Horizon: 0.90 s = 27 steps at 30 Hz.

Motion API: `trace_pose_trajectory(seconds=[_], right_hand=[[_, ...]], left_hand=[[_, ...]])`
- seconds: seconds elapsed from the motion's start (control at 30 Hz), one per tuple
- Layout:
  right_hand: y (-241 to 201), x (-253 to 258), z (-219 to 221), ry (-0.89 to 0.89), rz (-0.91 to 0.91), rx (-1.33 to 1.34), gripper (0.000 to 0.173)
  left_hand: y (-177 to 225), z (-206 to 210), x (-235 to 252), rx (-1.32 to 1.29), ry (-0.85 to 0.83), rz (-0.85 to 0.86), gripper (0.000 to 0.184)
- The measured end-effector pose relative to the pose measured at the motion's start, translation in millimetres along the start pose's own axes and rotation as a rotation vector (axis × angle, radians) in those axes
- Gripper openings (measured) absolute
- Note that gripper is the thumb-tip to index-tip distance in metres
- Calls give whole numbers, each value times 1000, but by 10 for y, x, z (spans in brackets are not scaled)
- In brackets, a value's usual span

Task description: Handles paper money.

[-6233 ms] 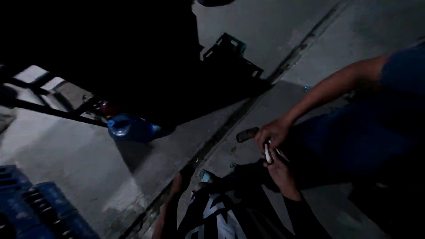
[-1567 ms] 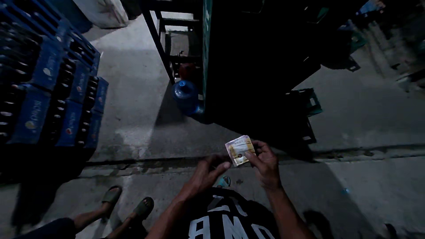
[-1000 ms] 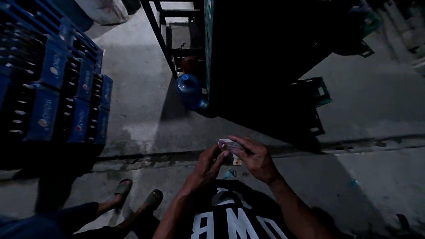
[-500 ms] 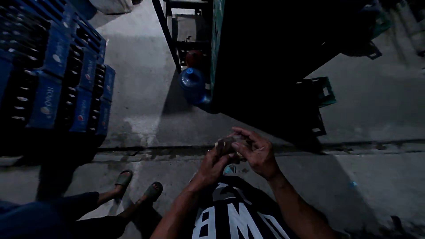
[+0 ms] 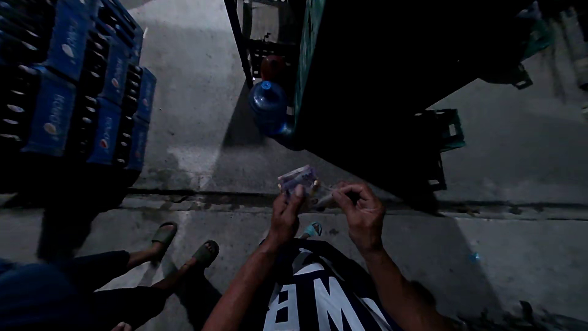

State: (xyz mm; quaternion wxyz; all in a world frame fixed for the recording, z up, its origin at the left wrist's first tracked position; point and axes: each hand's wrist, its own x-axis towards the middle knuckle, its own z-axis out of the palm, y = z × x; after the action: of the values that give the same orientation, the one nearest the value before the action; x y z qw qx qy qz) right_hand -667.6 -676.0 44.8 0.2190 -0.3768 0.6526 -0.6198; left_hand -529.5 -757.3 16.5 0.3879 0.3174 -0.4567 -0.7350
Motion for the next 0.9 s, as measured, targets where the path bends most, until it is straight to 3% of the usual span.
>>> trace_pose_trajectory(seconds=[0.17, 0.23, 0.37, 0.5, 0.73, 0.9], right_hand=[[98, -192, -194, -176, 23, 163, 6], [128, -208, -250, -249, 51, 187, 16], [-47, 25, -135, -159, 156, -29, 15], [-119, 246, 58, -126, 225, -16, 16], [-88, 235, 127, -101, 159, -43, 14], [21, 109, 77, -24, 83, -77, 7]], left_hand=[[39, -56, 72, 13, 12, -11, 22], [91, -47, 79, 7, 4, -12, 21], [90, 5, 71, 62, -16, 50, 20], [81, 99, 53, 140, -52, 114, 22], [11, 117, 60, 133, -41, 160, 28], [15, 118, 51, 81, 41, 92, 14]])
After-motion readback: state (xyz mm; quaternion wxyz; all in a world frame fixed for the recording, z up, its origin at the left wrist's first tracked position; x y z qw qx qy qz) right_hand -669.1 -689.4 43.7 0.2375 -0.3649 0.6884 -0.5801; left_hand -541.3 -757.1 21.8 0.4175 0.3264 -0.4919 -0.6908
